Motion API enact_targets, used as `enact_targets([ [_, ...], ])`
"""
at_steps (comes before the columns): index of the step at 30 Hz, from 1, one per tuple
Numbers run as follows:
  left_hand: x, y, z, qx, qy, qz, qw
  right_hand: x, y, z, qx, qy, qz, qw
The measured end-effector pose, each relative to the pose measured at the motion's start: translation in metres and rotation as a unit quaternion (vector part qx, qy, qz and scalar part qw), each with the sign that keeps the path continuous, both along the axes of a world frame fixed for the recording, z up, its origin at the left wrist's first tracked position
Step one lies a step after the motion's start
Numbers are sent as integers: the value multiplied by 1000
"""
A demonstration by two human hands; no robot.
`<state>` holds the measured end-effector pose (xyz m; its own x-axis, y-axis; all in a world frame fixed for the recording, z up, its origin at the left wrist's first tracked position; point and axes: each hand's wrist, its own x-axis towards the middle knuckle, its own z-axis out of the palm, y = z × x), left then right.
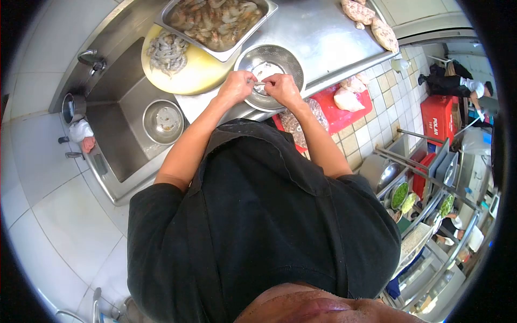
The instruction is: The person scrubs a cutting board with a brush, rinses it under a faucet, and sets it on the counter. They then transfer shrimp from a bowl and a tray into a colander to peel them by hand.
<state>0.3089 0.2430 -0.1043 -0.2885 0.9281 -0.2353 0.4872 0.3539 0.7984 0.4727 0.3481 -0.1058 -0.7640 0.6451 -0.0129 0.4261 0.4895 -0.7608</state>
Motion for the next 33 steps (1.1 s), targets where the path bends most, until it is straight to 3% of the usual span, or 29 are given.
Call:
enact_targets([
  [2, 0, 0, 0, -7, 1, -7, 1000, 2, 5, -21, 132, 4, 7, 991],
  [5, -4, -4, -16, 66, 49, -26, 996, 8, 18, -18, 3, -69, -51, 996],
  [6, -7, -3, -21, 103, 69, -46, 991, 8, 18, -10, 45, -64, -36, 996],
  [10, 0, 3, -20, 158, 61, -26, 985, -10, 4, 10, -169, 67, 8, 983],
  [13, 8, 4, -7, 140, -104, 108, 979, -24, -3, 12, -146, 9, -58, 988],
  [17, -2, -8, -11, 168, -111, 82, 976, -27, -4, -3, -212, 72, -61, 973],
  [19, -3, -16, -7, 176, -113, 80, 975, -31, -5, 2, -187, 48, -56, 980],
  [23, -15, -28, 0, 257, 16, 28, 966, -40, -10, 10, -169, 31, -59, 983],
  [26, -29, -45, 5, 253, 3, 78, 964, -46, -7, -9, -279, 104, -118, 947],
  [28, -49, -59, 2, 259, -31, 160, 952, -38, 1, -4, -148, 47, -112, 982],
  [29, -65, -65, -6, 250, -19, 201, 947, -32, 6, 0, -81, 19, -109, 991],
  [30, -80, -70, 0, 222, 1, 232, 947, -28, 10, 6, -34, -96, -99, 990],
  [31, -92, -71, 8, 193, 20, 263, 945, -22, 13, -3, 26, -96, -70, 993],
  [33, -108, -61, 19, 219, 218, 246, 919, -6, 15, -36, 149, -98, -12, 984],
])
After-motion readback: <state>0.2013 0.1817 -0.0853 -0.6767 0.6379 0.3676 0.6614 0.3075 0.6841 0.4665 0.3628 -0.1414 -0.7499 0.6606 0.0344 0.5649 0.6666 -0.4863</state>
